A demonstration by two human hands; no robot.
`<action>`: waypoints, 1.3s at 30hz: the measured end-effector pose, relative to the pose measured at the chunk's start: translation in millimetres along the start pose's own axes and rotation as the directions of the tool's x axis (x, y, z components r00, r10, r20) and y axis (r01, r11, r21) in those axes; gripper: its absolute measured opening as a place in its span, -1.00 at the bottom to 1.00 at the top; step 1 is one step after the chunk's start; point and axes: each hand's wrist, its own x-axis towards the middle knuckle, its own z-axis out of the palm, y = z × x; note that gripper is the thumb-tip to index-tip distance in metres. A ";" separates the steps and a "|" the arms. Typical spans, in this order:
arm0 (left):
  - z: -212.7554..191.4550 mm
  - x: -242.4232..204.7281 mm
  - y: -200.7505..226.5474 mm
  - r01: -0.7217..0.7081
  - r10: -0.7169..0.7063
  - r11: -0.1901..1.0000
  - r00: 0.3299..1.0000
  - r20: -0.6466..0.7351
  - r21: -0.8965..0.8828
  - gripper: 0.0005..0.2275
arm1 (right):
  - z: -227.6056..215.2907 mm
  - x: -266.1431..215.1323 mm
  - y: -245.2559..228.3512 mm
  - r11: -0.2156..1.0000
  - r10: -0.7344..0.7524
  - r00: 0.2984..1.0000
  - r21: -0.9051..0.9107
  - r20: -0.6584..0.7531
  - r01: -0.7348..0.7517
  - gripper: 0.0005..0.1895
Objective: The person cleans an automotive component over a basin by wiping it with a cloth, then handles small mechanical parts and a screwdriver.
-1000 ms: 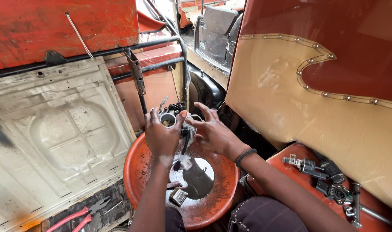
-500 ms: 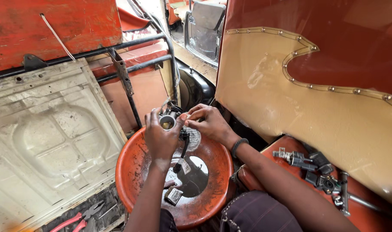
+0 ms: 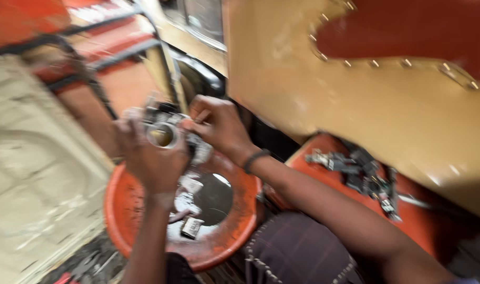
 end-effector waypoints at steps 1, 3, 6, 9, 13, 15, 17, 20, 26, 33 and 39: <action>-3.5 1.4 -2.3 -0.039 0.040 0.999 0.998 -0.043 0.010 -0.35 | 4.5 4.3 0.9 0.999 0.010 1.000 0.049 -0.003 -0.010 -0.76; -5.4 4.8 -0.6 -0.082 0.085 0.996 0.992 -0.093 0.027 -0.36 | 6.5 5.2 -0.5 0.995 0.012 1.000 0.104 -0.007 -0.011 -0.80; -9.4 6.6 -8.5 0.073 -0.075 0.996 0.996 -0.041 -0.041 -0.34 | 15.0 -9.6 -11.6 0.976 -0.057 0.998 -0.210 0.007 0.057 -0.86; -7.3 12.8 -27.8 0.271 -0.273 0.947 0.962 0.011 -0.172 -0.45 | 19.1 -5.5 -6.3 0.989 -0.021 0.988 -0.144 0.155 0.043 -0.84; -10.3 5.5 -50.7 0.589 -0.578 0.757 0.805 0.132 -0.281 -0.50 | 23.3 -7.9 1.9 0.942 -0.284 0.873 -0.056 0.396 0.331 -0.53; -11.3 9.4 -55.4 0.557 -0.548 0.785 0.828 0.117 -0.270 -0.48 | 22.7 -1.4 -0.4 0.888 -0.384 0.833 -0.088 0.398 0.451 -0.40; -9.4 6.2 -56.4 0.368 -0.364 0.912 0.930 0.054 -0.180 -0.37 | 18.2 -2.4 -2.8 0.911 -0.185 0.871 -0.254 0.455 0.326 -0.29; -4.7 -3.6 -58.6 0.325 -0.324 0.928 0.945 0.035 -0.183 -0.38 | 18.6 -3.7 -1.8 0.954 -0.002 0.852 -0.255 0.523 0.159 -0.40; -13.3 -4.2 -59.0 0.329 -0.327 0.919 0.944 0.042 -0.216 -0.37 | 19.3 -11.4 -24.9 0.811 -0.031 0.860 -0.490 0.509 0.320 -0.42; -12.4 -4.3 -35.4 0.504 -0.501 0.832 0.862 0.075 -0.232 -0.39 | 16.4 -8.5 -17.2 0.852 -0.096 0.879 -0.418 0.468 0.316 -0.54; -24.7 2.1 -24.0 0.202 -0.205 0.971 0.979 -0.012 -0.129 -0.43 | 13.6 -1.7 -5.6 0.984 -0.176 0.889 0.055 0.423 0.168 -0.54</action>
